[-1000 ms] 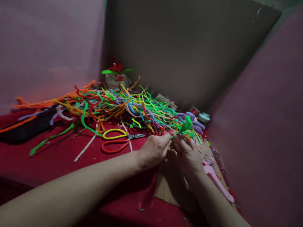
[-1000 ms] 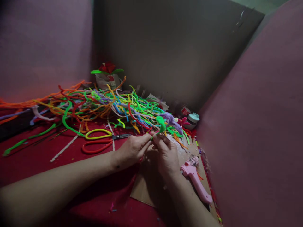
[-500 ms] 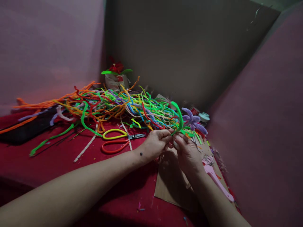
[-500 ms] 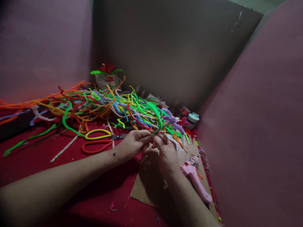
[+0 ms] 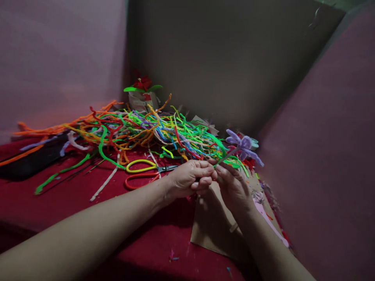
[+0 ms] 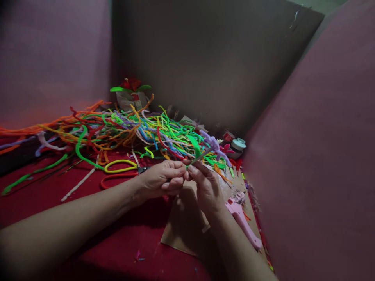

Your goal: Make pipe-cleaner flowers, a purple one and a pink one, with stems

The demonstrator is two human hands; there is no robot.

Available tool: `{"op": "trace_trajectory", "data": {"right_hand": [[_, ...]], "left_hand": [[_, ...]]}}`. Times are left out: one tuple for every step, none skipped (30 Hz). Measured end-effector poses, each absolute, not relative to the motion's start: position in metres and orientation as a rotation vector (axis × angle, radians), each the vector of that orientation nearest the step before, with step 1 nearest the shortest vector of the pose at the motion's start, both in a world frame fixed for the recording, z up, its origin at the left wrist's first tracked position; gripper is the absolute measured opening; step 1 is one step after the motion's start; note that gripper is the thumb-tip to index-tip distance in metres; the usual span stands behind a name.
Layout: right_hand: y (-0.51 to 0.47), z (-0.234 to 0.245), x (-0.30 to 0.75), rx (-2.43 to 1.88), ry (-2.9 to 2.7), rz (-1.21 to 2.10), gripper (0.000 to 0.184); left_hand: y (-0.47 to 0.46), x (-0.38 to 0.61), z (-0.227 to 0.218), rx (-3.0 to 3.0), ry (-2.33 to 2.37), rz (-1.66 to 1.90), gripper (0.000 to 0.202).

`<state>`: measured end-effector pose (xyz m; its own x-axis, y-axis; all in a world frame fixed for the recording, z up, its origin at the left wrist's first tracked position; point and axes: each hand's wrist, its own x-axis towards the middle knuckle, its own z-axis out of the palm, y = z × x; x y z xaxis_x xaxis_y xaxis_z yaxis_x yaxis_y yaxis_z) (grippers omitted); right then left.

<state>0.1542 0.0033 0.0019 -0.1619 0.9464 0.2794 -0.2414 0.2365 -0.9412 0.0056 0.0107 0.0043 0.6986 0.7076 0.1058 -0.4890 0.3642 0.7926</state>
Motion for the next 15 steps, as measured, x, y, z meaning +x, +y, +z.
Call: {"op": "trace_trajectory", "data": {"right_hand": [[0.0032, 0.0020, 0.1547, -0.747, -1.307, 1.241, 0.018], [0.0032, 0.0019, 0.1549, -0.745, -1.312, 1.230, 0.017], [0.0033, 0.0017, 0.1550, -0.748, -1.311, 1.219, 0.015], [0.0035, 0.0014, 0.1548, -0.753, -1.304, 1.209, 0.014], [0.0037, 0.0010, 0.1545, -0.757, -1.292, 1.201, 0.013], [0.0040, 0.0005, 0.1540, -0.763, -1.276, 1.198, 0.012], [0.0042, 0.0000, 0.1533, -0.770, -1.257, 1.196, 0.012], [0.0044, -0.0005, 0.1527, -0.780, -1.240, 1.195, 0.013], [0.0044, -0.0007, 0.1520, -0.796, -1.225, 1.189, 0.013], [0.0041, -0.0005, 0.1513, -0.822, -1.214, 1.175, 0.014], [0.0035, 0.0003, 0.1507, -0.860, -1.210, 1.151, 0.014], [0.0026, 0.0017, 0.1501, -0.901, -1.210, 1.121, 0.014], [0.0012, 0.0037, 0.1497, -0.940, -1.211, 1.091, 0.014], [-0.0004, 0.0060, 0.1493, -0.976, -1.215, 1.070, 0.014], [-0.0022, 0.0084, 0.1491, -1.006, -1.223, 1.050, 0.013]], "left_hand": [[0.0115, 0.0047, 0.0041, 0.910, 0.264, 0.764, 0.015], [0.0119, 0.0040, 0.0042, 0.913, 0.264, 0.753, 0.015], [0.0121, 0.0036, 0.0045, 0.921, 0.272, 0.749, 0.015], [0.0120, 0.0034, 0.0051, 0.934, 0.287, 0.748, 0.016], [0.0117, 0.0035, 0.0058, 0.954, 0.311, 0.751, 0.017], [0.0113, 0.0038, 0.0067, 0.984, 0.340, 0.762, 0.019], [0.0108, 0.0042, 0.0076, 1.026, 0.374, 0.781, 0.021], [0.0104, 0.0049, 0.0084, 1.080, 0.414, 0.806, 0.024], [0.0100, 0.0057, 0.0090, 1.146, 0.462, 0.834, 0.026], [0.0096, 0.0066, 0.0093, 1.217, 0.514, 0.858, 0.027], [0.0092, 0.0076, 0.0093, 1.291, 0.570, 0.877, 0.027], [0.0086, 0.0087, 0.0088, 1.373, 0.626, 0.901, 0.023], [0.0079, 0.0097, 0.0078, 1.469, 0.688, 0.937, 0.019], [0.0071, 0.0105, 0.0064, 1.580, 0.764, 0.986, 0.015], [0.0060, 0.0111, 0.0047, 1.704, 0.850, 1.041, 0.012]]}}
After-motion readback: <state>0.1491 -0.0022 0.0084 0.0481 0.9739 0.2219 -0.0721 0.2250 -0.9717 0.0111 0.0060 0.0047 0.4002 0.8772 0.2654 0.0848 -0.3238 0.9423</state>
